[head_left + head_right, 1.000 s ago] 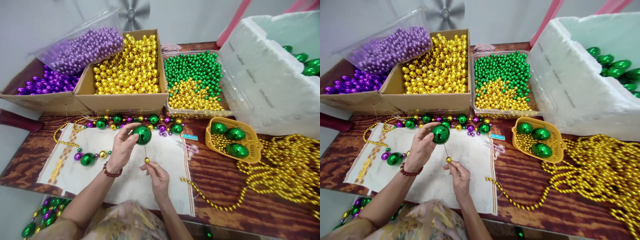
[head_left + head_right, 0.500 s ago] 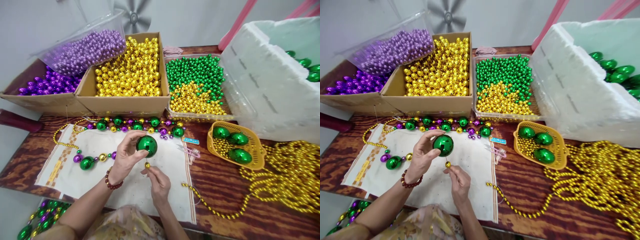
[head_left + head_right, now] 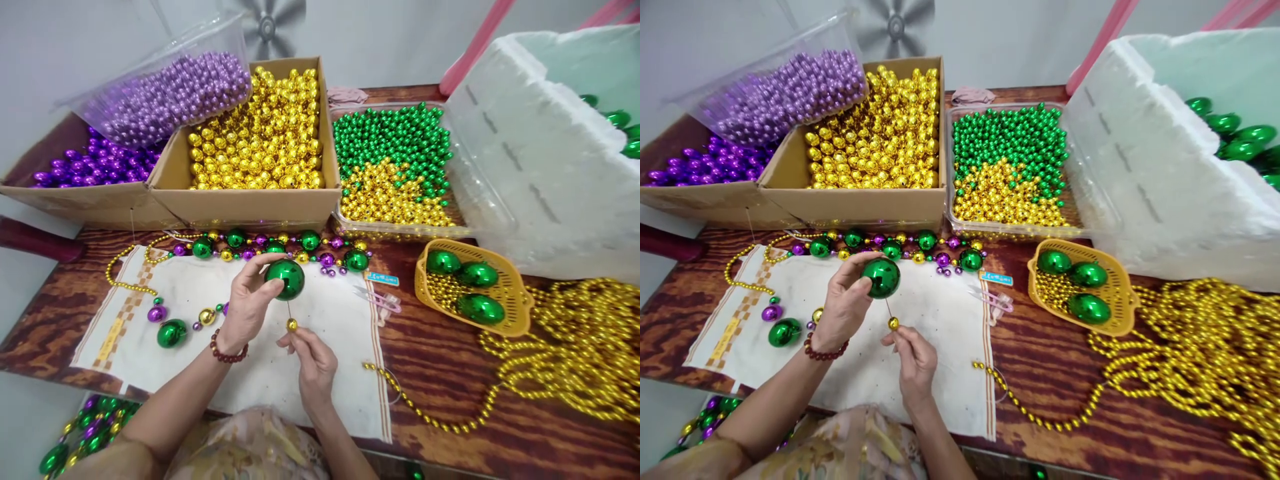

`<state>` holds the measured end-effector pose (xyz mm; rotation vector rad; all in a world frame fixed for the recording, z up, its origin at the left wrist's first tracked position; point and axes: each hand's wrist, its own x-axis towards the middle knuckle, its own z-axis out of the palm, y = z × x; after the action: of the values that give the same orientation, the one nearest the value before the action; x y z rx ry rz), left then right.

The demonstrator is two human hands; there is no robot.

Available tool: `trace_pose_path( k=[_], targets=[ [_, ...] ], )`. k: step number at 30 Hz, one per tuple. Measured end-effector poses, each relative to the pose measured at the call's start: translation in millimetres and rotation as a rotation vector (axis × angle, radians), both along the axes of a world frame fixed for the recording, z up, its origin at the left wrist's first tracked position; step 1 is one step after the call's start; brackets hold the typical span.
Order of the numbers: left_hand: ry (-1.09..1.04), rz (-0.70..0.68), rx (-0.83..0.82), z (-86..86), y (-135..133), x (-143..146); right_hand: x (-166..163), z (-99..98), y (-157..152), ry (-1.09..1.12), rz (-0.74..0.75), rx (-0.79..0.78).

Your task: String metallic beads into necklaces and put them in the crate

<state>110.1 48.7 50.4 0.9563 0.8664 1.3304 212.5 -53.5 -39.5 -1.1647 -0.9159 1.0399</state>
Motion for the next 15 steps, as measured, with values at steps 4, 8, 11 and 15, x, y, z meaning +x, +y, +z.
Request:
trace_pose_path(
  k=[4,8,11,15],
  targets=[
    [-0.056,0.020,-0.043,3.0,4,0,0,-1.6,-1,0.003,-0.010,0.004],
    [-0.075,-0.003,-0.052,-1.1,4,2,-1,-1.8,-2,0.038,-0.034,-0.032],
    [-0.083,-0.013,-0.049,-4.2,3,3,-3,0.4,1,0.058,-0.026,-0.055],
    [-0.009,-0.025,0.055,-8.7,-1,-1,-3,1.2,6,0.130,0.015,-0.081]
  ],
)
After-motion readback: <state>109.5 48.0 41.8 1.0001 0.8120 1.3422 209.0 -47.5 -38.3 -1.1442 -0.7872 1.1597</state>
